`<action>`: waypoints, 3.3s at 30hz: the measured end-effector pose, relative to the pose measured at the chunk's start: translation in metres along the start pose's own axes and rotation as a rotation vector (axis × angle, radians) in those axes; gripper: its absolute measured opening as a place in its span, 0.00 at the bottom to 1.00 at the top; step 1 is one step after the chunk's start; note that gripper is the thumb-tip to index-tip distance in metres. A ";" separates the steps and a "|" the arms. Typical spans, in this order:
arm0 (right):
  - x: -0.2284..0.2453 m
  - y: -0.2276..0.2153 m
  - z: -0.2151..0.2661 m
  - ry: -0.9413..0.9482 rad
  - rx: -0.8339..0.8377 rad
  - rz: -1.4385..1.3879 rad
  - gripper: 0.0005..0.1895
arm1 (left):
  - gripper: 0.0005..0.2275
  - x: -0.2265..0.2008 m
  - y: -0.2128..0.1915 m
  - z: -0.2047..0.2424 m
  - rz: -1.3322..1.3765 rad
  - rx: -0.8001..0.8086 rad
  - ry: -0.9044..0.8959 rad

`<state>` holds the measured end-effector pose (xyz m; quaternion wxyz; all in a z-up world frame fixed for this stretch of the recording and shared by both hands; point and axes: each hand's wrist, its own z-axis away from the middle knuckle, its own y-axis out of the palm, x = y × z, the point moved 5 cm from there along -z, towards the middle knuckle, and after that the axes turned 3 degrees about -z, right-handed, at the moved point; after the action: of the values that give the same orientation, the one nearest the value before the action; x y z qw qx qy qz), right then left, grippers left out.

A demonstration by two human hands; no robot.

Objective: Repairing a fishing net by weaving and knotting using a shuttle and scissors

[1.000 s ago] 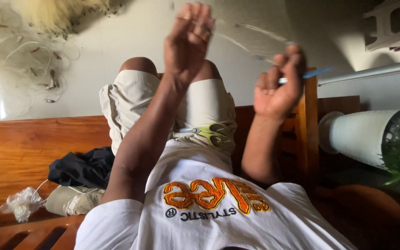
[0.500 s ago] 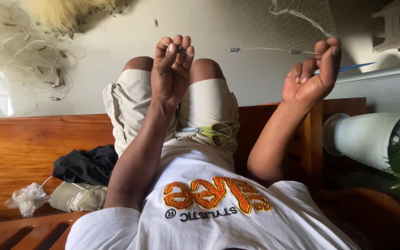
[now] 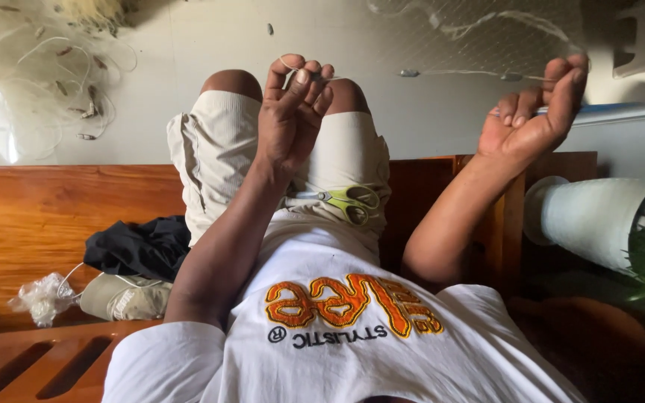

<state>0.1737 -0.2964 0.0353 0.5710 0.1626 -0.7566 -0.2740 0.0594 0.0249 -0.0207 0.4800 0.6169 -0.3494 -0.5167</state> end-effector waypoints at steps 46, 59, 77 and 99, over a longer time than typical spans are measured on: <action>0.043 0.055 0.032 0.106 0.116 -0.006 0.07 | 0.07 0.032 0.029 -0.105 0.121 0.043 -0.105; 0.062 0.048 0.033 0.081 0.123 -0.032 0.11 | 0.26 0.076 0.054 -0.108 0.036 -0.107 -0.341; 0.061 -0.004 0.001 -0.016 0.006 0.027 0.10 | 0.04 0.043 0.019 -0.051 0.185 -0.014 -0.150; -0.109 0.098 0.087 0.821 0.505 0.213 0.31 | 0.05 0.036 0.061 0.101 -0.156 0.135 -0.155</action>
<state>0.1295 -0.1373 -0.0076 0.7896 0.3120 -0.5245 0.0645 -0.0267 -0.0495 0.0262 0.3672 0.6312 -0.3702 -0.5742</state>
